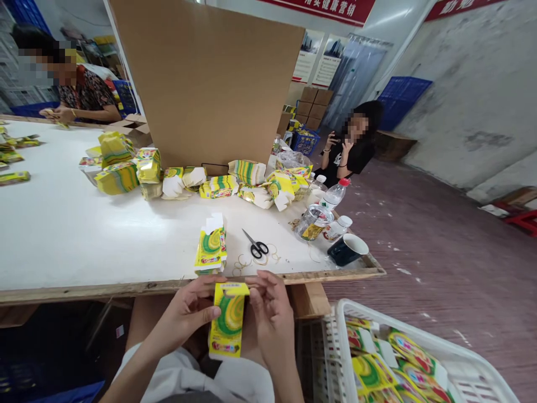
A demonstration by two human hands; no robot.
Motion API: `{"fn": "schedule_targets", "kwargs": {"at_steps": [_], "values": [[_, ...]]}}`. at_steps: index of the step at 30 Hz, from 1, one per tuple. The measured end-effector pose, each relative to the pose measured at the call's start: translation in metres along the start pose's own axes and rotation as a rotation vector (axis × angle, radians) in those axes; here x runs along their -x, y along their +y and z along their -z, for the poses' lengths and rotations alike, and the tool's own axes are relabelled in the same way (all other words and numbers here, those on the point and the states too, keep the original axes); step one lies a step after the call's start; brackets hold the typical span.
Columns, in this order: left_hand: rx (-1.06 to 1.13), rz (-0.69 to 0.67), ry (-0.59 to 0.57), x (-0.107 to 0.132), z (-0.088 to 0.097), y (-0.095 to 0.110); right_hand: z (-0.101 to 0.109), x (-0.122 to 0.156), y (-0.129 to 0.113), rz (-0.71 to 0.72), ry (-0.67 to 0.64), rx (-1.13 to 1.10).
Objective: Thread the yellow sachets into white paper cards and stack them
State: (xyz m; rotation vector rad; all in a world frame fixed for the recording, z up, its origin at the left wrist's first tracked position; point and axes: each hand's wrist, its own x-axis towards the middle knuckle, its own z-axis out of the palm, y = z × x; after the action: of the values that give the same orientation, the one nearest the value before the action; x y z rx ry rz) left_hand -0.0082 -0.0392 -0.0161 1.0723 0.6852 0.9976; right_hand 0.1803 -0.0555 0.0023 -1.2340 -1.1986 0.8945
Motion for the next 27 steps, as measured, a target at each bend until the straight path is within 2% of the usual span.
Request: {"fn": "schedule_targets", "kwargs": {"at_steps": [3, 5, 9, 11, 15, 17, 20, 22, 24, 27], "values": [[-0.141, -0.05, 0.085, -0.001, -0.001, -0.002, 0.002, 0.0, -0.001, -0.069, -0.129, 0.028], [-0.163, -0.056, 0.068, 0.0, -0.003, -0.002, 0.002, 0.0, -0.001, -0.111, -0.22, 0.121], [-0.108, -0.004, -0.022, 0.001, -0.005, 0.001, -0.004, 0.003, 0.001, -0.061, -0.13, 0.304], [-0.063, 0.018, -0.006, 0.001, -0.005, 0.002, -0.008, 0.004, 0.001, -0.046, -0.094, 0.332], [0.046, 0.031, 0.034, -0.001, -0.005, 0.001, -0.012, 0.004, 0.001, -0.076, -0.149, 0.281], [0.078, 0.024, 0.044, -0.001, -0.008, -0.001, -0.013, 0.003, 0.001, -0.073, -0.132, 0.247], [0.051, -0.001, 0.037, 0.0, -0.015, -0.002, -0.012, 0.003, 0.0, 0.02, -0.062, 0.207], [-0.047, -0.027, 0.023, -0.001, -0.018, -0.001, -0.005, 0.007, -0.004, 0.109, -0.038, 0.214], [-0.272, -0.111, 0.086, -0.004, -0.013, -0.001, 0.014, 0.016, -0.012, 0.238, 0.13, 0.362], [-0.766, -0.306, 0.331, -0.015, 0.008, -0.003, 0.057, 0.031, -0.028, 0.398, 0.573, 0.749]]}}
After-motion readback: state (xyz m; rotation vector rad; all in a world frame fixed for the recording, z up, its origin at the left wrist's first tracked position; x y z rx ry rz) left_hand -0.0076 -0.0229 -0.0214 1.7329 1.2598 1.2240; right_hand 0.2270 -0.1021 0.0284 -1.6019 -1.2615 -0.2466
